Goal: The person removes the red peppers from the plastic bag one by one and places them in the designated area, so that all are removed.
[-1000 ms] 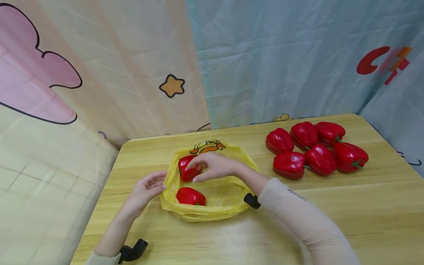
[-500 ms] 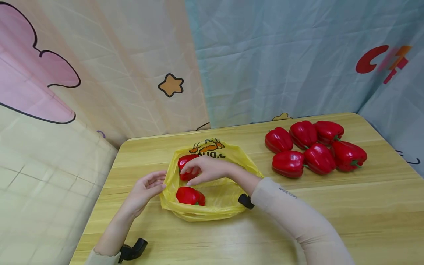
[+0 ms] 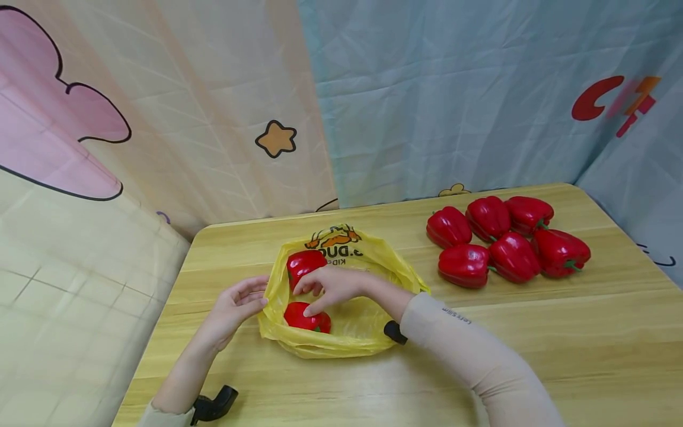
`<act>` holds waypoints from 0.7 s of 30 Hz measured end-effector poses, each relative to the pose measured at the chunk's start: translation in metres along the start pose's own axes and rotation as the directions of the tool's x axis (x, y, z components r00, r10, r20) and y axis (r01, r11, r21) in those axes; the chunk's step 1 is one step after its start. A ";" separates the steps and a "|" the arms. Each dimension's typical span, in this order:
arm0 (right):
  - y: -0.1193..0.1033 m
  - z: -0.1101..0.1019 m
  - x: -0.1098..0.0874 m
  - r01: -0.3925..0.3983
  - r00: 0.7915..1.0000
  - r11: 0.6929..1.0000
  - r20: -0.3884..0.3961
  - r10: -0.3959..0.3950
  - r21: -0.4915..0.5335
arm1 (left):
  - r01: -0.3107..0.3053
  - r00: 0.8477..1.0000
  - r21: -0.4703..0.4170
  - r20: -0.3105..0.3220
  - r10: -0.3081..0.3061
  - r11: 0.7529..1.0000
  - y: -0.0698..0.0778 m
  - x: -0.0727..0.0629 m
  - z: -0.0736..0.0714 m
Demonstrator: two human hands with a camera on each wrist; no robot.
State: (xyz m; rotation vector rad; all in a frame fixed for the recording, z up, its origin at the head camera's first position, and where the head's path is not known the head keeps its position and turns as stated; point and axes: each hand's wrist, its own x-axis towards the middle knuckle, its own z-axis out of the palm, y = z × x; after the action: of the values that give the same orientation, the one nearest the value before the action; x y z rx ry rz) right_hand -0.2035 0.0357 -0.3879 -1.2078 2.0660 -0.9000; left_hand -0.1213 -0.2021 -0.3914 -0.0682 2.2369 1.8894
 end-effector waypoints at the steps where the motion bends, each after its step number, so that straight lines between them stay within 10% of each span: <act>1: 0.000 0.001 0.000 -0.005 1.000 1.000 0.003 0.005 0.000 | 0.001 1.000 -0.001 0.001 -0.001 1.000 0.000 0.000 0.000; 21: 0.007 0.013 0.003 -0.104 0.992 0.991 0.087 0.097 0.085 | 0.003 1.000 0.001 0.005 -0.003 1.000 0.000 0.001 0.000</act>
State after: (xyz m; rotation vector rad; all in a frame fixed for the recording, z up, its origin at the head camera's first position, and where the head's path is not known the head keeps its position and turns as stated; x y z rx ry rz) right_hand -0.1985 0.0321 -0.4020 -1.0663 1.9805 -0.8716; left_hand -0.1219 -0.2024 -0.3916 -0.0666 2.2339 1.8847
